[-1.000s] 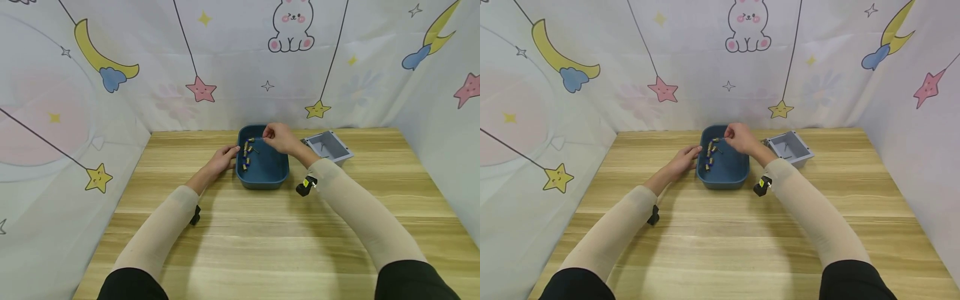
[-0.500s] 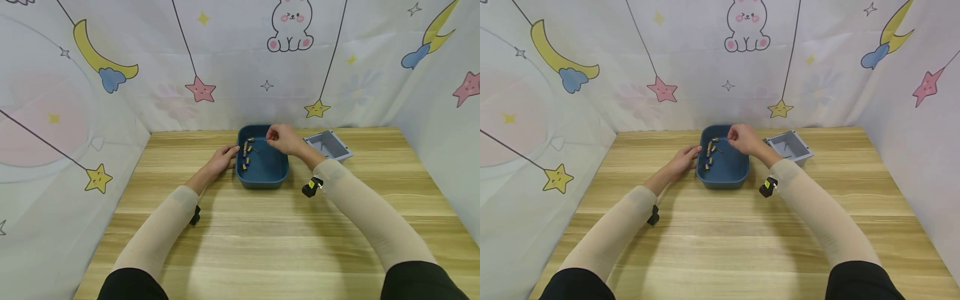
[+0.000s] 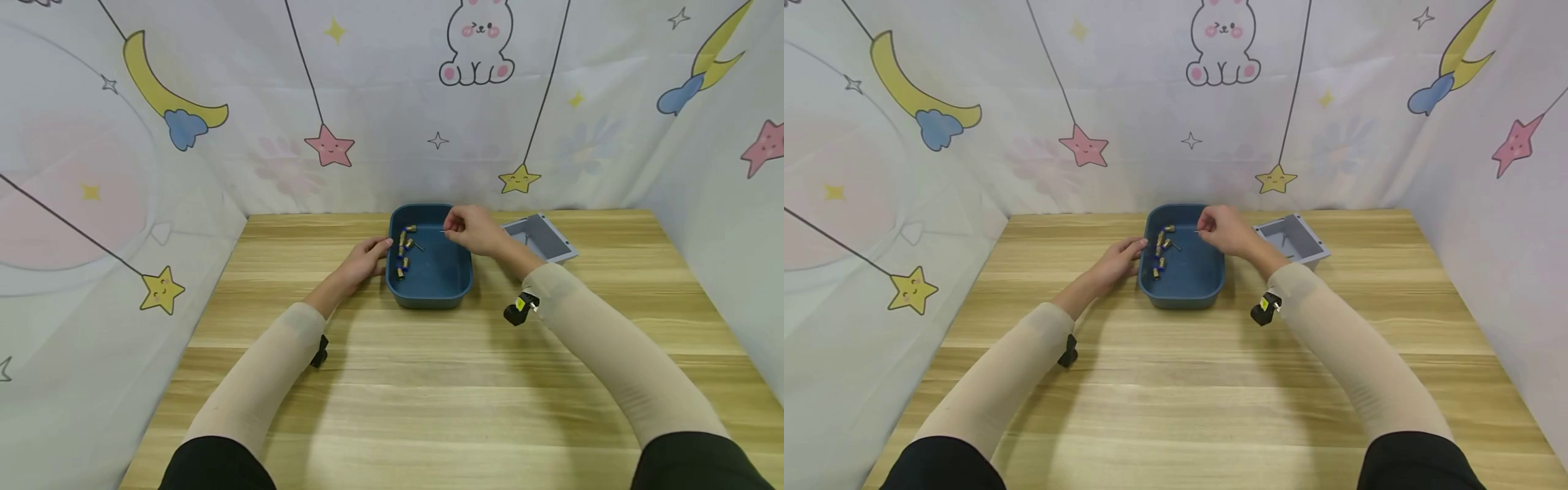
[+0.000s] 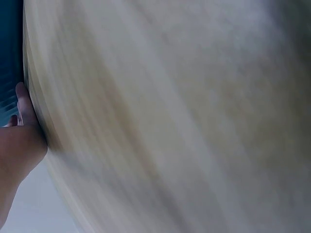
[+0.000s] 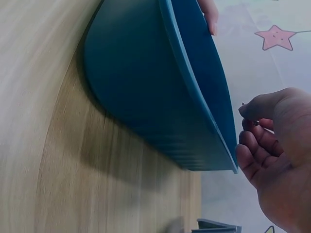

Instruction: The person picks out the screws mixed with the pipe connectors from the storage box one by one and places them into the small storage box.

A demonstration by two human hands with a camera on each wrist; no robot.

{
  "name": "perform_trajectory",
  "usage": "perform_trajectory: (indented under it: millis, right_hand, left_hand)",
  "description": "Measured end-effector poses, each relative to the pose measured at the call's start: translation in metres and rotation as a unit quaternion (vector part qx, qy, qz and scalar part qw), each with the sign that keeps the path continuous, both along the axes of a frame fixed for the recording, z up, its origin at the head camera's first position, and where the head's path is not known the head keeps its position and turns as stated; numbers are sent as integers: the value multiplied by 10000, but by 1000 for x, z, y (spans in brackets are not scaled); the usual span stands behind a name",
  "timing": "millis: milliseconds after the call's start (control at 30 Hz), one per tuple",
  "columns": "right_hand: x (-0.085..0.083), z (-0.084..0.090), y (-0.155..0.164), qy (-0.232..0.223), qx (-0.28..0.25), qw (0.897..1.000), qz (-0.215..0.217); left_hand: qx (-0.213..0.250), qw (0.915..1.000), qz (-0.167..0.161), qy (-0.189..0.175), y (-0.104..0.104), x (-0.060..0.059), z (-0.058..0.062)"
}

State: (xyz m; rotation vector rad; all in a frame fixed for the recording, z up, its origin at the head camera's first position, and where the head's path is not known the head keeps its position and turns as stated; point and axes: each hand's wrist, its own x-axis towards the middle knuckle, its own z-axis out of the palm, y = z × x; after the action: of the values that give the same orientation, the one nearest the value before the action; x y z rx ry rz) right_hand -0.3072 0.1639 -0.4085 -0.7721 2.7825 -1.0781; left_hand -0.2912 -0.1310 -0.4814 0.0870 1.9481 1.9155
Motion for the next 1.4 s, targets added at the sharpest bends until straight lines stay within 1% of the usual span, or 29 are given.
perform_trajectory:
  millis: [300,567,733,1033,1267,1400]
  right_hand:
    - [0,-3,7,-44,-42,10000,40]
    - [1,-2,11,-83,-57,9999,-29]
    - [1,-2,15,-31,-88,10000,-20]
    - [1,-1,26,-118,5,9998,-175]
    - [0,-1,37,-83,-96,9997,-200]
    - [0,-3,42,-54,-125,9995,-293]
  left_hand:
    - [-100,9999,-49,24,-2,1,3]
    - [-116,9999,-27,-6,-2,0,2]
    - [-140,9999,-24,12,-2,1,2]
    - [-176,9998,-17,10,-1,0,1]
    - [-108,9999,-15,7,0,0,1]
    - [-112,9999,-15,35,0,1,1]
